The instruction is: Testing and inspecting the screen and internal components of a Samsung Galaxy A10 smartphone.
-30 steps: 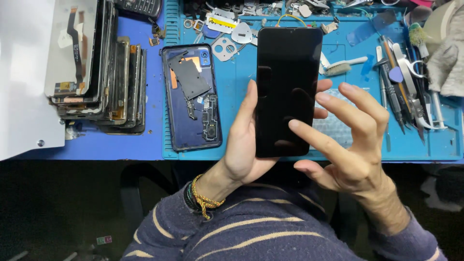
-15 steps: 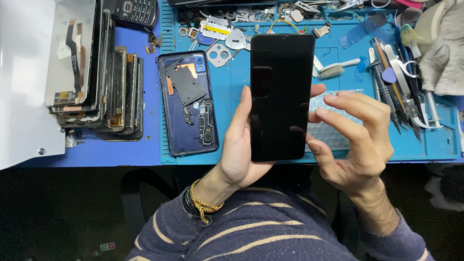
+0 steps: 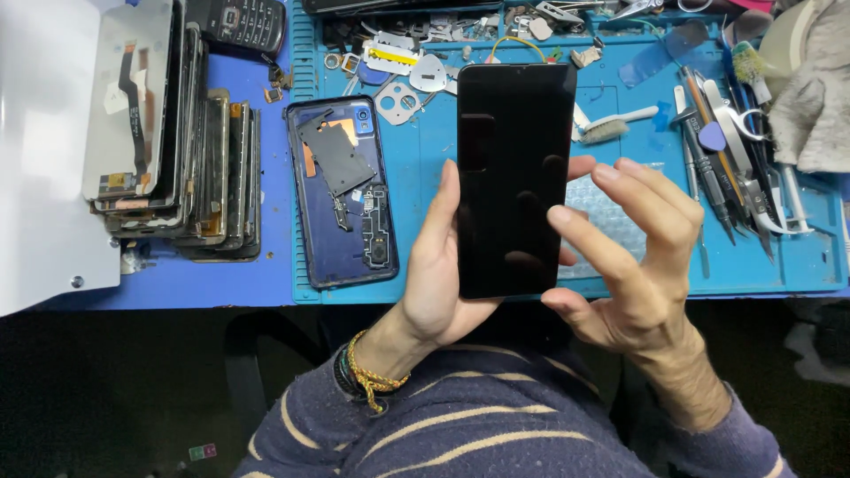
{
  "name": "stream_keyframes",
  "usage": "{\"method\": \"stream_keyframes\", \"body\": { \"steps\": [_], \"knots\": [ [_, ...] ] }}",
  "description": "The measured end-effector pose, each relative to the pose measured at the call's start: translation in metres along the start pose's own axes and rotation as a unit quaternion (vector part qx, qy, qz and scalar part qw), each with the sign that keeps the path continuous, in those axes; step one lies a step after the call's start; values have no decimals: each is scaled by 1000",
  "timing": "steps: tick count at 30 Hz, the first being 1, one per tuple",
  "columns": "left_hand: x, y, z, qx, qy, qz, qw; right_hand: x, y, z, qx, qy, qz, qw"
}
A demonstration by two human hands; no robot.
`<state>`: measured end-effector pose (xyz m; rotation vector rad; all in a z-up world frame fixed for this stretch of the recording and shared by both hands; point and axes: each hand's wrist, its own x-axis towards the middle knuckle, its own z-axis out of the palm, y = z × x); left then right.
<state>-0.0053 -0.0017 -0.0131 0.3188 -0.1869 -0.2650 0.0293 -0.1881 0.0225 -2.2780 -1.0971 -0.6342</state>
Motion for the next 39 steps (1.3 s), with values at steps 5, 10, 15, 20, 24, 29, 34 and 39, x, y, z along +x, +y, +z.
{"method": "stream_keyframes", "body": {
  "steps": [5,10,15,20,24,29,34,39],
  "knots": [
    [4,3,9,3,32,-15,999,-1,1,2,48,14,10,999],
    [5,2,7,7,39,-12,999,2,-4,0,-22,-24,-6,999],
    [4,3,9,2,39,-22,999,-12,2,4,-5,-8,-6,1000],
    [5,2,8,0,48,-21,999,-3,-2,1,-35,-25,-7,999],
    [6,3,8,5,21,-10,1000,-9,6,7,1,58,-15,998],
    [5,5,10,-4,16,-22,1000,-12,5,3,240,130,133,953],
    [2,7,10,-10,16,-62,998,-4,8,-12,366,167,265,876],
    [0,7,11,-103,60,-88,989,13,14,-5,596,49,399,695]
  ]
}}
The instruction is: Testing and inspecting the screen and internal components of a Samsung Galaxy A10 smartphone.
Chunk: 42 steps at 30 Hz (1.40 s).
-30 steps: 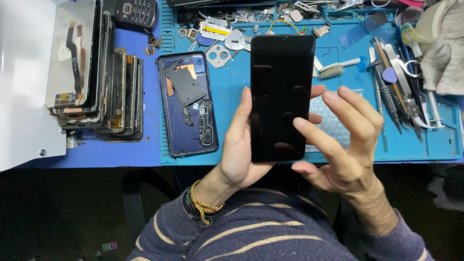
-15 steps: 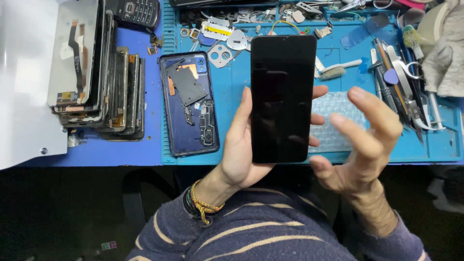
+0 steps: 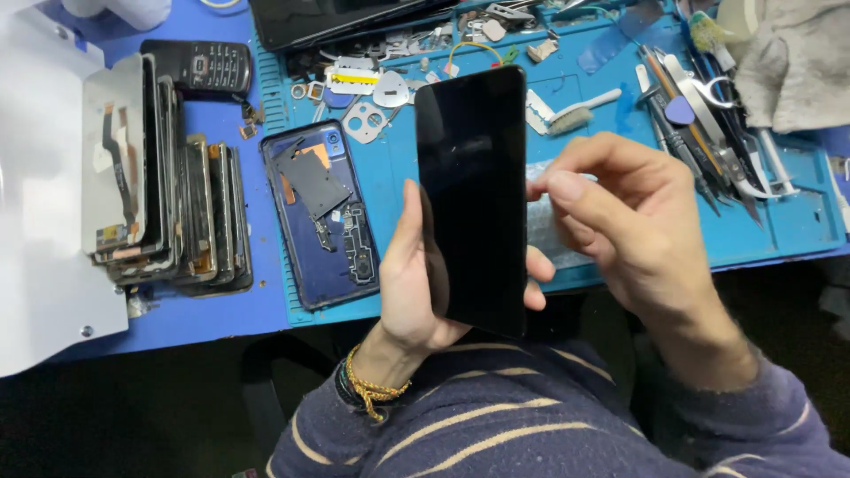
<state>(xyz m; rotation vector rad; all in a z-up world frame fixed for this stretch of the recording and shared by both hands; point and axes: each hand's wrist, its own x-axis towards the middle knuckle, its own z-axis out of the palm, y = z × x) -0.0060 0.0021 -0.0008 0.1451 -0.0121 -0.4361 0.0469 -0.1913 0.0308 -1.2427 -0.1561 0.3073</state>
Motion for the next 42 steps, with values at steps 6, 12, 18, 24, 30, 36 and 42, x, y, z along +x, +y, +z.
{"method": "stream_keyframes", "body": {
  "steps": [6,12,18,24,30,36,42],
  "knots": [
    [-4,1,-2,48,7,-16,999,2,2,15,14,8,23,1000],
    [-7,-1,-8,47,-15,-29,998,3,5,20,56,23,43,997],
    [-6,-1,-5,47,16,-10,999,1,2,23,66,9,89,994],
    [-5,-2,-5,63,21,-8,998,-1,2,21,68,4,94,993],
    [-4,-3,-4,83,18,-1,996,0,2,21,41,24,99,994],
    [-2,-2,0,78,26,-11,997,2,-2,27,92,5,101,991],
    [-1,-5,-2,57,-9,-5,998,1,6,21,74,37,113,990]
  ]
}}
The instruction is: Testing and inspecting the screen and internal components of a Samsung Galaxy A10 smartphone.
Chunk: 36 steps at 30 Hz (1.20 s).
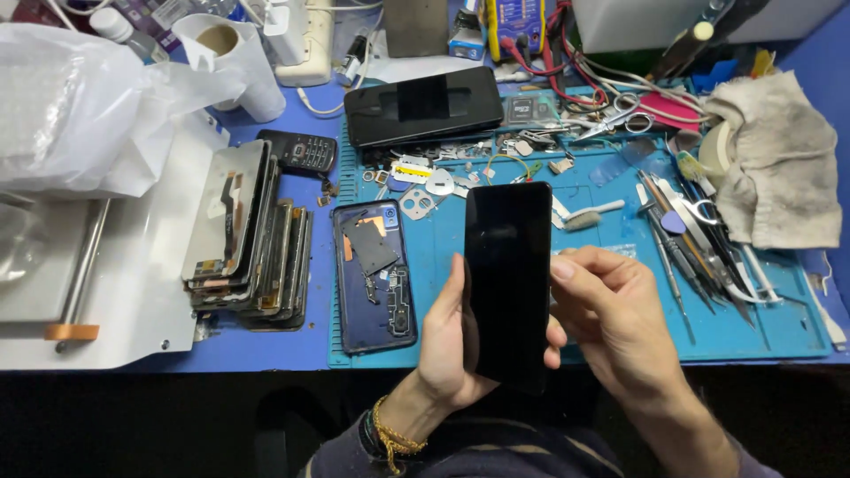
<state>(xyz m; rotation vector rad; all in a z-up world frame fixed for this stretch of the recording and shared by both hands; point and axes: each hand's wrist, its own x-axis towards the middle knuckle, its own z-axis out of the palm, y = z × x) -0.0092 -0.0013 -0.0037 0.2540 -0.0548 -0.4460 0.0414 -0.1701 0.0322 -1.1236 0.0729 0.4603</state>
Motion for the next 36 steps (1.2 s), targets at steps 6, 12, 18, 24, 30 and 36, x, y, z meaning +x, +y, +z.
{"method": "stream_keyframes", "body": {
  "steps": [6,12,18,24,30,36],
  "knots": [
    [0,1,-1,-6,-9,-3,1000,1,5,-4,6,-7,-12,1000],
    [0,0,-2,-8,-18,1,1000,2,5,-5,21,-22,-25,999],
    [0,0,-1,-2,-17,9,1000,2,5,-5,25,-26,-33,999],
    [0,0,0,-1,-13,2,1000,3,5,-8,22,-36,-34,999],
    [0,0,0,4,-18,5,1000,3,8,-8,45,-24,-29,998],
    [0,0,0,-2,-22,8,1000,3,9,-8,45,-35,-37,998]
  ]
}}
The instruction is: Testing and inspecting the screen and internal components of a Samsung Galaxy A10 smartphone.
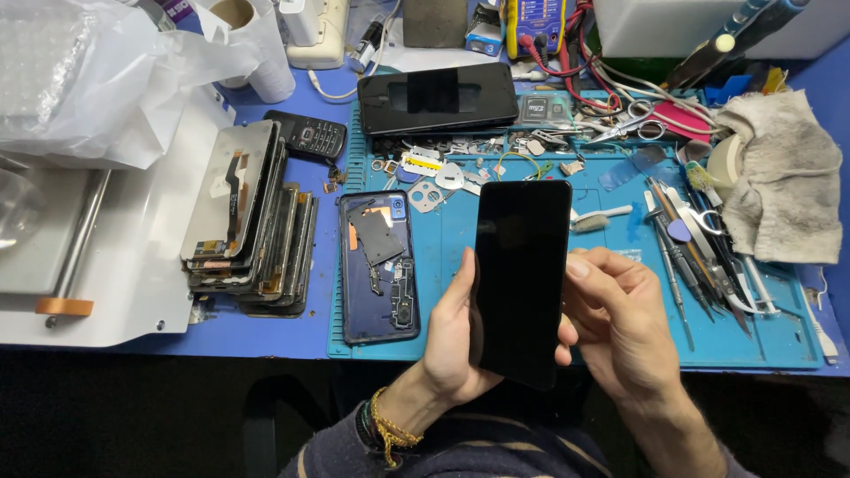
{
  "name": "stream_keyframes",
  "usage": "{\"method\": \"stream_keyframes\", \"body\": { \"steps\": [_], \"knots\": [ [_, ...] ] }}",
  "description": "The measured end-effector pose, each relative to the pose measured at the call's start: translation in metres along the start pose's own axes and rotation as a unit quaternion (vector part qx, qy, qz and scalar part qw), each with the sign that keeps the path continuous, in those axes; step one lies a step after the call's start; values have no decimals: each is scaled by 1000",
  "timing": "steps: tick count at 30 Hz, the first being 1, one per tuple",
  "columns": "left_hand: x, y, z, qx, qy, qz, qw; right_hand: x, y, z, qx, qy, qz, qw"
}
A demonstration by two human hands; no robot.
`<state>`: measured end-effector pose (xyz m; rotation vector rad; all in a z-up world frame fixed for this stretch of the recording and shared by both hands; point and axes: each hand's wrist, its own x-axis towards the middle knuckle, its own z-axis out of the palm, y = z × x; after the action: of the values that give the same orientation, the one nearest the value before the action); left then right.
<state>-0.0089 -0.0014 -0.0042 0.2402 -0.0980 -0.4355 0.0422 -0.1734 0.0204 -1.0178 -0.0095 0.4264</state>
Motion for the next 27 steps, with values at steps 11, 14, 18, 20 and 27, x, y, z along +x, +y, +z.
{"method": "stream_keyframes", "body": {
  "steps": [11,14,18,20,27],
  "knots": [
    [0,0,-1,6,1,-1,1000,0,-3,2,-3,3,4,1000],
    [0,0,-1,12,-4,-1,1000,0,-3,2,-6,-2,1,1000],
    [-1,1,0,15,3,-8,1000,1,-3,1,-8,-6,-2,1000],
    [0,1,1,11,5,-9,1000,1,-1,-2,-6,-1,-1,1000],
    [0,1,-5,6,3,0,1000,2,1,-10,-12,-5,-13,1000]
  ]
}}
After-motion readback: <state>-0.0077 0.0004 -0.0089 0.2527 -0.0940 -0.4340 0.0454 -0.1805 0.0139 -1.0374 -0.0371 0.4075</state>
